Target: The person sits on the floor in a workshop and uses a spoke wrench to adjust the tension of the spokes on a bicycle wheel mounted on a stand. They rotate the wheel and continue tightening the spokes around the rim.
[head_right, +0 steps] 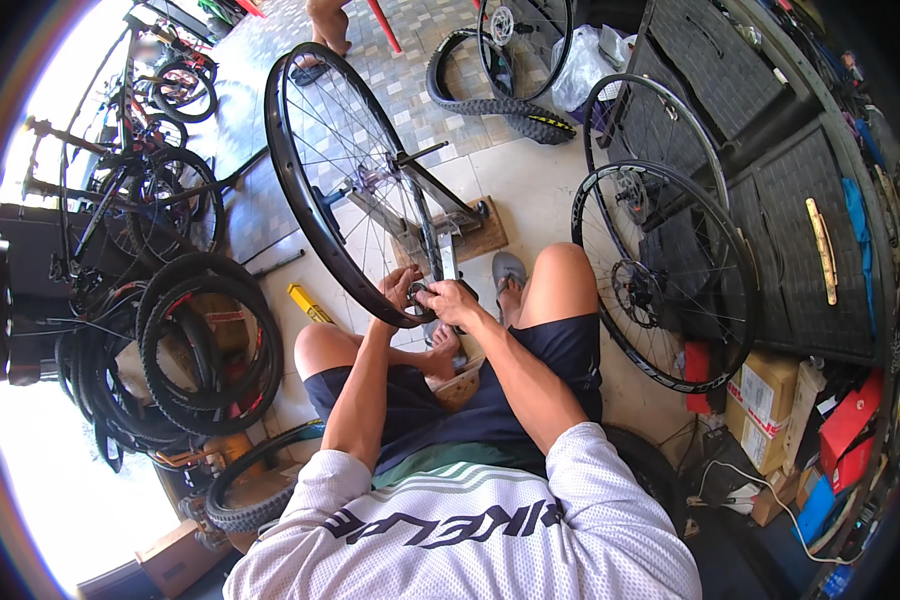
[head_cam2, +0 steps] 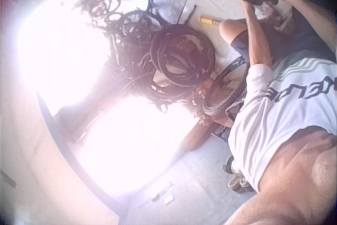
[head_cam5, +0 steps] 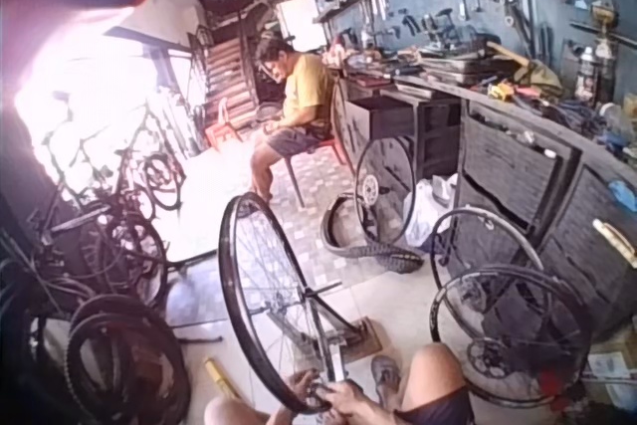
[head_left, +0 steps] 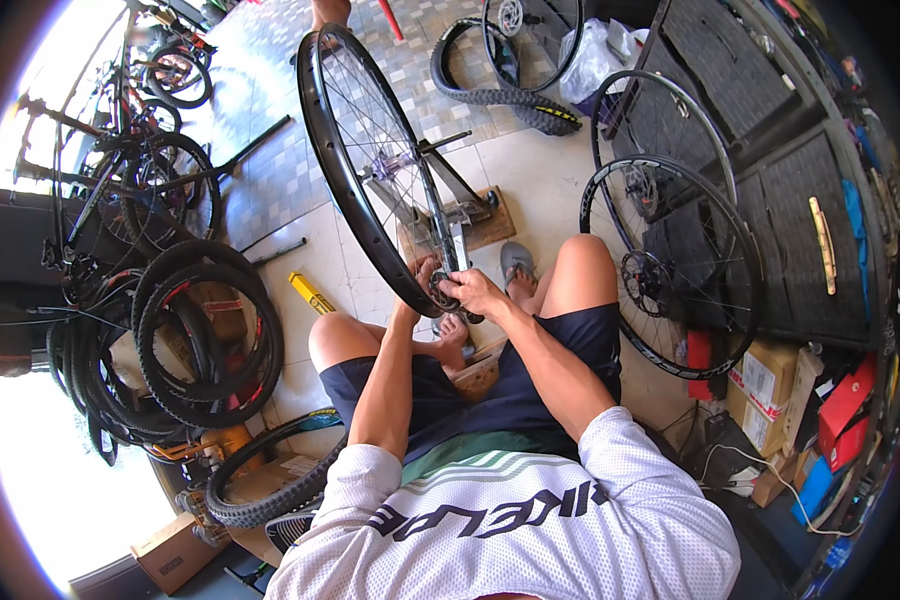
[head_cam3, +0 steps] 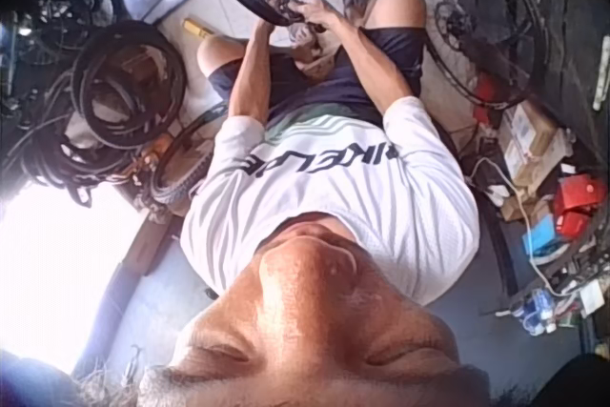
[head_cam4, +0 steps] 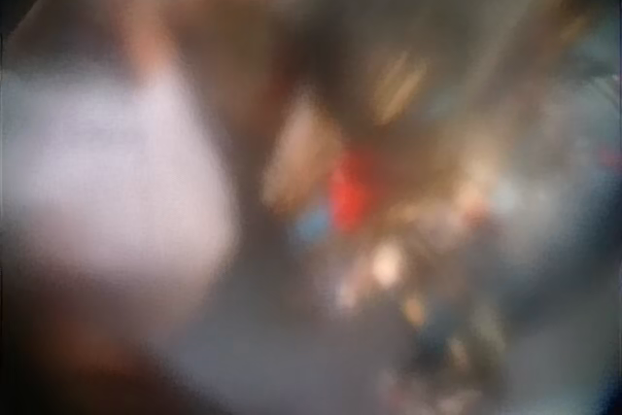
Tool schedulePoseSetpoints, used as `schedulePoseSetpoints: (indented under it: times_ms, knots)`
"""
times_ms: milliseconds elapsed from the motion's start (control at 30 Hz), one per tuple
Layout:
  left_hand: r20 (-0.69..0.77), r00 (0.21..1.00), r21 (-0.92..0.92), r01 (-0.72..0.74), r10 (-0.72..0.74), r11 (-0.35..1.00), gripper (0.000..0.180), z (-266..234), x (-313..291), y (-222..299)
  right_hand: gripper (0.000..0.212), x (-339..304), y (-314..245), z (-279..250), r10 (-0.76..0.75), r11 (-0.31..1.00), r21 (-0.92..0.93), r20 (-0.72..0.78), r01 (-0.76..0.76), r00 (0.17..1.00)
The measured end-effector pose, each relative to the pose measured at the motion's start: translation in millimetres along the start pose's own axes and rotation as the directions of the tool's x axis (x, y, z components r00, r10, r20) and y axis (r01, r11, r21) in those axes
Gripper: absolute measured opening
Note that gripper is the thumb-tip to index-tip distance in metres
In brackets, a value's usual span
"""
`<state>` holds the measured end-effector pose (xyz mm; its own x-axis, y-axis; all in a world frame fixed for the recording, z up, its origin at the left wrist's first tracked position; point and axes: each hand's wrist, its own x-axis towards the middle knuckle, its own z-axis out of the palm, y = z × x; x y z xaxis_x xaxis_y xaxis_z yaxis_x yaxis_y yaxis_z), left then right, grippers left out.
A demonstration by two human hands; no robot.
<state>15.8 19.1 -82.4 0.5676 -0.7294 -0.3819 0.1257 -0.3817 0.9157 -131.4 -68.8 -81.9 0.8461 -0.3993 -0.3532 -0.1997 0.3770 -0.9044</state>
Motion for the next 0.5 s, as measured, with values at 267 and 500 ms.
schedulePoseSetpoints:
  times_ms: [267, 500]
  knots:
    - [-0.011, 0.997, -0.088, 0.081, -0.083, 0.993, 0.036, 5, -5, 4, 0.033, -9, -25, -21, -0.237, 0.896, -0.442, -0.378, 0.050, 0.895]
    - [0.037, 0.999, -0.055, -0.003, 0.005, 0.999, 0.034, -7, -10, 7, 0.035, -11, -24, -9, -0.138, 0.872, -0.490, -0.247, -0.001, 0.959]
